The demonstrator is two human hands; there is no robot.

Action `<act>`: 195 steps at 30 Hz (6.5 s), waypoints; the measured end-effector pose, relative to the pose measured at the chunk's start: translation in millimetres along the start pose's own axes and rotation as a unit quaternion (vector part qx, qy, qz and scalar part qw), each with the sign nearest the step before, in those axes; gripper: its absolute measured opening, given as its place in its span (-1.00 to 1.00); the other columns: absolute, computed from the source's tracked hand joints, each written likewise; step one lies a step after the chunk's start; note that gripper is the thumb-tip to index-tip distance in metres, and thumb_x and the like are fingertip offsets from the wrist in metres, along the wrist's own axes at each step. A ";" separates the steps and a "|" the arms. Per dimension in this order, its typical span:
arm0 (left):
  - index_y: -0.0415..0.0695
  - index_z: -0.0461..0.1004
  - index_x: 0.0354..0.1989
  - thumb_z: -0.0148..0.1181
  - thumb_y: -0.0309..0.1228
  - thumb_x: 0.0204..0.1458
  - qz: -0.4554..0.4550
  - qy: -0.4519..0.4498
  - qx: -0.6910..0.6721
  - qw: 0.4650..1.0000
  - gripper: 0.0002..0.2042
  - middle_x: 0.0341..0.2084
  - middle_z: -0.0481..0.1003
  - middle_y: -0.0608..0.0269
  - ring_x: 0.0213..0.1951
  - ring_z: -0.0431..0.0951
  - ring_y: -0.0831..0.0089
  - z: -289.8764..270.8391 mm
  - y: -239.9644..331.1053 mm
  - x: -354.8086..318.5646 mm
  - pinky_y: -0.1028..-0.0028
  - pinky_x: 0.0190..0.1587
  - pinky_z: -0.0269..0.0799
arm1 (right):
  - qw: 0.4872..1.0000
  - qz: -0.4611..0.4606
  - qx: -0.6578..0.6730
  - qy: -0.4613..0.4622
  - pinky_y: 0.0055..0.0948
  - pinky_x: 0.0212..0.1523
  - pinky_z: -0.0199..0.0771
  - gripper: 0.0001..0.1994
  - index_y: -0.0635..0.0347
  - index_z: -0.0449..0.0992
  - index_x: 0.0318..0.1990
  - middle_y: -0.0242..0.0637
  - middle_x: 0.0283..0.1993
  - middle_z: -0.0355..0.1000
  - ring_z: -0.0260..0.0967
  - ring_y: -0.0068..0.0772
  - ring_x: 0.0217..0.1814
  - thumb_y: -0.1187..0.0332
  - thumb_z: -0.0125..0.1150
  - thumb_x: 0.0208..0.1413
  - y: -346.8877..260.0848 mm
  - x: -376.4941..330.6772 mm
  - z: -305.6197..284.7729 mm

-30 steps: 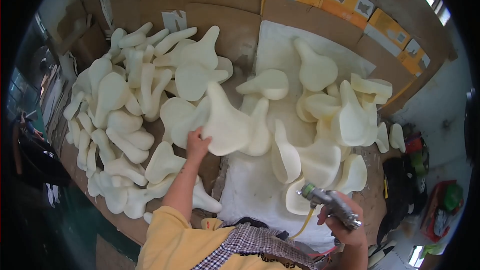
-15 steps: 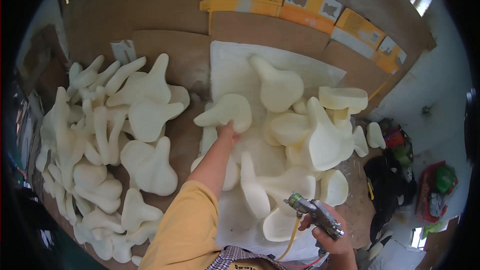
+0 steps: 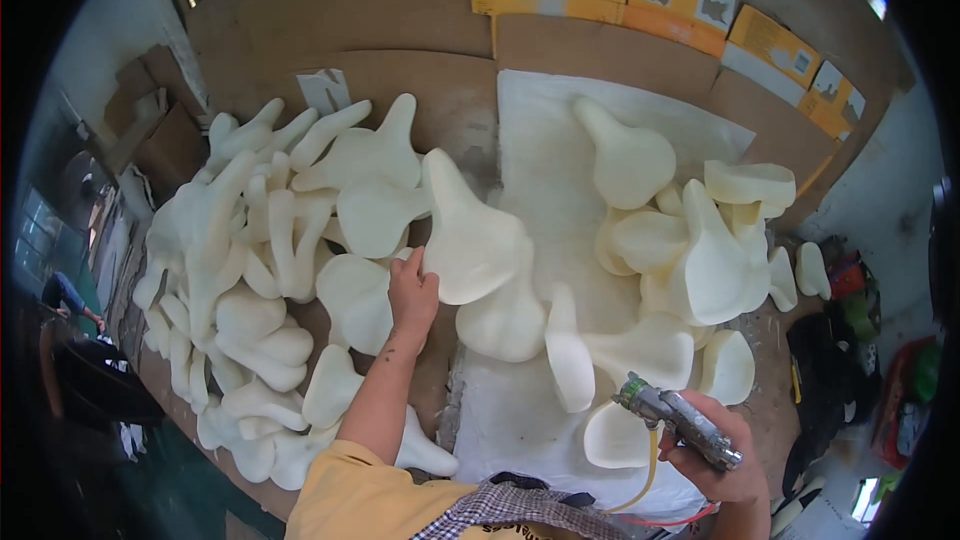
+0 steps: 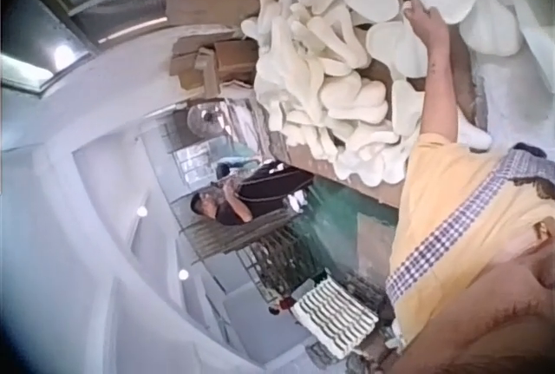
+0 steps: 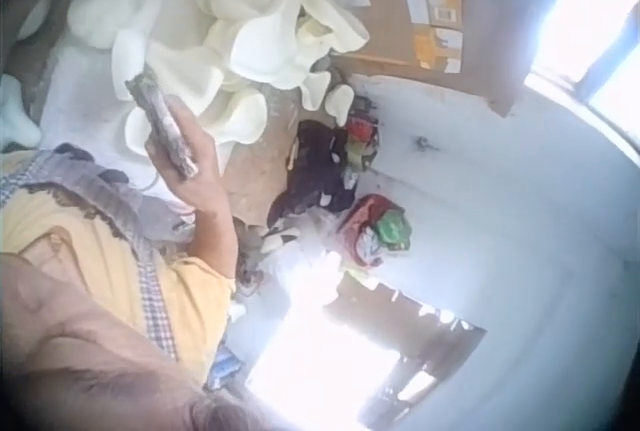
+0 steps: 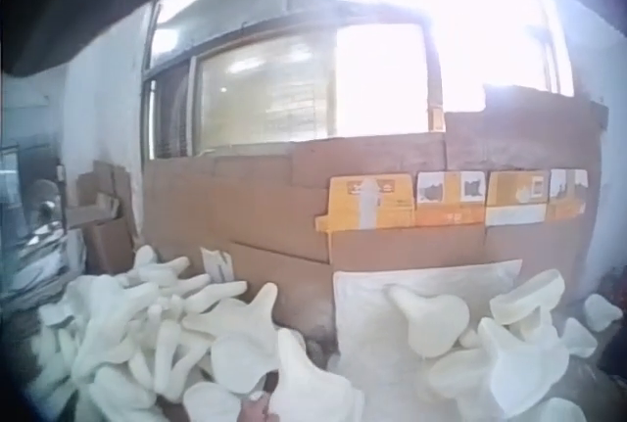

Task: The recorder is sorting foam bicycle seat cushions and placing them into a large collection bag.

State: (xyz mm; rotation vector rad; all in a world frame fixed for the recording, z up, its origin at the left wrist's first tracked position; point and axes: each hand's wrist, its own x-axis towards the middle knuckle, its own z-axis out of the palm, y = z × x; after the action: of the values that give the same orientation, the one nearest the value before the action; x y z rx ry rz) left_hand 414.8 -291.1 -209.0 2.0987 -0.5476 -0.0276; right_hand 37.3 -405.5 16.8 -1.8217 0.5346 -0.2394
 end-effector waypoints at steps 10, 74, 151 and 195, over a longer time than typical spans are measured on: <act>-0.25 0.45 -0.09 0.04 -0.49 -0.14 -0.018 0.037 0.086 0.995 -0.65 -0.41 0.32 0.07 -0.39 0.41 0.18 -47.2 -73.7 -10.4 0.28 -0.26 0.37 | 0.990 -0.039 0.136 0.031 -0.54 -0.24 0.40 -0.49 0.35 0.31 0.09 -0.22 -0.32 0.45 0.40 -0.50 -0.29 0.67 0.20 -0.10 -19.9 -7.3 32.3; -0.27 0.14 0.21 0.03 -0.38 -0.45 -0.120 -0.136 -0.616 0.766 -0.19 0.09 0.30 -0.02 0.14 0.30 0.09 -43.6 -32.8 -69.8 0.24 0.24 0.17 | 0.979 0.086 0.185 -0.014 -0.50 -0.22 0.38 -0.49 0.33 0.28 0.14 -0.23 -0.28 0.45 0.37 -0.50 -0.27 0.54 0.20 -0.03 36.3 -61.2 35.7; -0.02 0.21 0.12 0.14 -0.03 -0.08 -0.551 -0.249 -0.490 0.628 -0.40 0.02 0.35 0.11 0.03 0.38 0.18 162.0 12.5 -84.7 0.11 0.06 0.31 | 0.965 0.021 0.139 0.220 -0.37 -0.07 0.36 -0.39 0.38 0.17 0.19 -0.14 -0.20 0.43 0.39 -0.37 -0.16 0.41 0.25 -0.02 60.1 -149.7 23.2; -0.20 0.21 0.12 0.35 -0.06 -0.17 -0.320 -0.167 -0.413 0.836 -0.28 -0.01 0.34 0.09 -0.04 0.35 0.25 266.1 210.4 172.1 0.26 -0.02 0.30 | 0.965 0.121 0.137 0.189 -0.47 -0.13 0.37 -0.48 0.32 0.25 0.15 -0.31 -0.21 0.43 0.38 -0.51 -0.20 0.39 0.23 0.02 80.5 -49.9 -19.8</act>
State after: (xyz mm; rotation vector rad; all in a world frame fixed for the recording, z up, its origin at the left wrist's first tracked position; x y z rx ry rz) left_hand 431.0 -667.5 -157.0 1.3175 0.0316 -0.8761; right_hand -33.8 -417.3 -47.7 -1.4304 0.9375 -0.4743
